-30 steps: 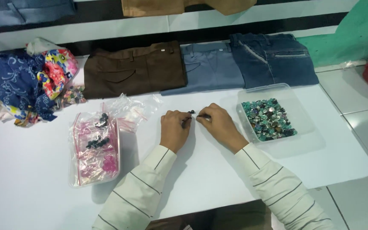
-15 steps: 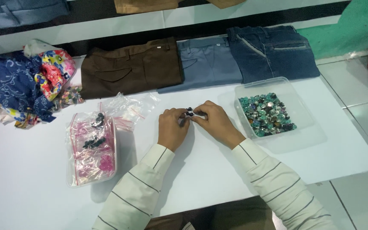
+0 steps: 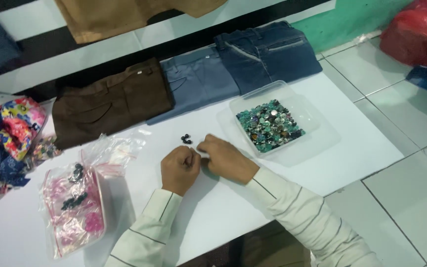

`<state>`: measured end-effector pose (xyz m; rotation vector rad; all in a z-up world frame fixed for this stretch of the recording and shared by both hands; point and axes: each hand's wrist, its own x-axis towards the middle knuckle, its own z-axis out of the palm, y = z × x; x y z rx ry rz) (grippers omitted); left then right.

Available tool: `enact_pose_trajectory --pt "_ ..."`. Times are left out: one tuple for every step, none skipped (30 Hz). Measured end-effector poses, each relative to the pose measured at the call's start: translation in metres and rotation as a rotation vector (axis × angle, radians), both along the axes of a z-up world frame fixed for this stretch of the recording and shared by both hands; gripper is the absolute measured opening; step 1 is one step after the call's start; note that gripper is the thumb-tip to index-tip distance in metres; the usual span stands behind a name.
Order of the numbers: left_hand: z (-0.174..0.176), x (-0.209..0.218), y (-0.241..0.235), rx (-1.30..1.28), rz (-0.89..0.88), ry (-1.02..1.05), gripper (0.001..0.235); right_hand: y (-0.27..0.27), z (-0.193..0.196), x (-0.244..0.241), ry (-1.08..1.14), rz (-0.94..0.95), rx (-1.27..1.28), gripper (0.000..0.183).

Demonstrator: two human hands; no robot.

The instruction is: Package small black plastic components into clear plastic bags

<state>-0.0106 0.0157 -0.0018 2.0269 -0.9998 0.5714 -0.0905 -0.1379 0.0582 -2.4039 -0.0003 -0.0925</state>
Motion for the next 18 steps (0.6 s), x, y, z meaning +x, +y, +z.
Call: enact_pose_trajectory --pt "-0.001 0.001 -0.003 0.002 -0.008 -0.006 0.041 -0.002 0.008 -0.007 -0.006 -0.008 0.002 0.020" --pt "-0.004 -0.002 -0.002 0.011 -0.038 0.010 0.042 -0.002 0.015 -0.016 0.064 0.038 -0.033 0.017" --pt "-0.006 -0.004 -0.002 0.021 -0.069 0.026 0.043 -0.001 0.021 -0.025 0.135 0.084 -0.067 0.015" --pt "0.001 -0.009 -0.002 0.024 -0.071 0.027 0.043 -0.002 0.035 -0.036 0.135 0.082 -0.064 0.015" --pt "0.008 -0.013 -0.002 0.024 -0.102 0.012 0.044 -0.003 0.048 -0.047 0.091 0.091 -0.030 0.016" --pt "0.015 -0.017 -0.004 0.023 -0.136 -0.004 0.045 -0.005 0.062 -0.058 0.046 0.097 0.002 0.018" --pt "0.020 -0.018 -0.011 0.023 -0.140 -0.006 0.045 -0.017 0.069 -0.065 0.044 0.093 0.003 0.018" --pt "0.025 -0.021 -0.014 -0.009 -0.193 -0.006 0.040 -0.026 0.076 -0.074 0.036 0.033 0.109 0.021" --pt "0.030 -0.023 -0.018 -0.041 -0.247 -0.006 0.035 -0.035 0.081 -0.082 0.029 -0.027 0.215 0.023" --pt "0.032 -0.025 -0.027 -0.033 -0.249 -0.004 0.035 -0.049 0.088 -0.085 0.030 -0.030 0.223 0.023" --pt "0.035 -0.027 -0.035 -0.078 -0.290 -0.029 0.021 -0.064 0.095 -0.089 -0.045 -0.086 0.173 0.020" --pt "0.037 -0.029 -0.045 -0.128 -0.328 -0.052 0.012 -0.079 0.102 -0.092 -0.118 -0.140 0.119 0.017" --pt "0.034 -0.031 -0.055 -0.125 -0.329 -0.049 0.012 -0.093 0.094 -0.090 -0.115 -0.141 0.122 0.017" --pt "0.032 -0.032 -0.068 -0.144 -0.389 -0.026 0.016 -0.109 0.088 -0.088 -0.005 -0.166 0.060 0.021" --pt "0.030 -0.033 -0.080 -0.163 -0.449 -0.003 0.024 -0.124 0.082 -0.086 0.105 -0.192 -0.003 0.028" --pt "0.033 -0.036 -0.090 -0.164 -0.448 -0.003 0.024 -0.127 0.075 -0.078 0.105 -0.192 -0.004 0.028" --pt "0.036 -0.039 -0.101 -0.174 -0.467 -0.006 0.032 -0.129 0.068 -0.071 0.275 -0.139 0.028 0.038" --pt "0.040 -0.040 -0.112 -0.186 -0.486 -0.013 0.039 -0.133 0.061 -0.062 0.443 -0.088 0.058 0.048"
